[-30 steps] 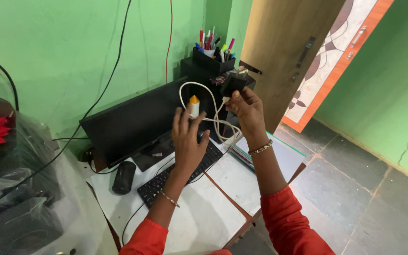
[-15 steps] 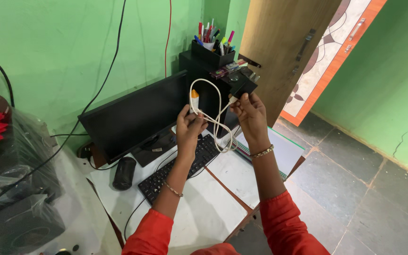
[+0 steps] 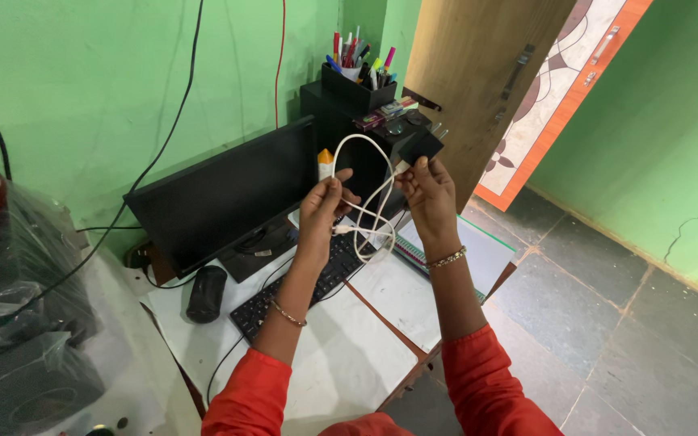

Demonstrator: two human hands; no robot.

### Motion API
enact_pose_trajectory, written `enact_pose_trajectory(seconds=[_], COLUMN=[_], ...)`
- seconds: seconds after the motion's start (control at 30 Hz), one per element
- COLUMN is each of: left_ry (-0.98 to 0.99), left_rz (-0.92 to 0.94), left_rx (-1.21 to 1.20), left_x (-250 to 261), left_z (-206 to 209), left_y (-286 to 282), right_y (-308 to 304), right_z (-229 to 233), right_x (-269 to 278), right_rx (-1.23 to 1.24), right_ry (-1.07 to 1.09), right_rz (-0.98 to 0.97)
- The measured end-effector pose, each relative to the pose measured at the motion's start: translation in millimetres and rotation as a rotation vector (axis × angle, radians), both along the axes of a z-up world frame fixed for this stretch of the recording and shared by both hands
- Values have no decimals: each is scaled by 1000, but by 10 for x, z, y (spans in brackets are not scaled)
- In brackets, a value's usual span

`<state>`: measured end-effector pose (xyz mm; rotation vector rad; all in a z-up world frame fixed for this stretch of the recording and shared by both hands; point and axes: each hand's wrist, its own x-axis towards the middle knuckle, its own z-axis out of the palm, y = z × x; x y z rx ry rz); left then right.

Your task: The person sorts through a cardboard box containing various items, including books, cables, and a wallet. They pick up and examine a selfie stick and a power adapter, then plug the adapter into a wall socket. The person continues to rummage through the box, handling books and a wallet.

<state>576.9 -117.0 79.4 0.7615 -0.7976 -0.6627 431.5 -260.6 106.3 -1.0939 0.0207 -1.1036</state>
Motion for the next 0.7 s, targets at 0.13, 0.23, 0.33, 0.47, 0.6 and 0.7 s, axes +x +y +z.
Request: enact_pose_trajectory(seconds=[0.13,0.23,0.33,0.47,0.6,0.7], left_ry=[-13,23,110,203,179,100], left_rz=[117,167,195,209,71,-56], left_rx=[38,16,-18,-54,-147,-156], left_x=[71,179,262,339,288,152], left_z=[65,79,40,6,64,102], left_y=[40,73,62,75,167,183], right_y=[-66,-152,-165,-128,-171,-190], right_z=[101,183,239,258,181,97], right_x=[-58,-98,-157,-208,-211,-162], right_rx=[-9,-55,-18,19,78,89], right_ry=[-6,-75,-96,-119,-156,-161], right_rz=[27,46,30,10,-9,-4])
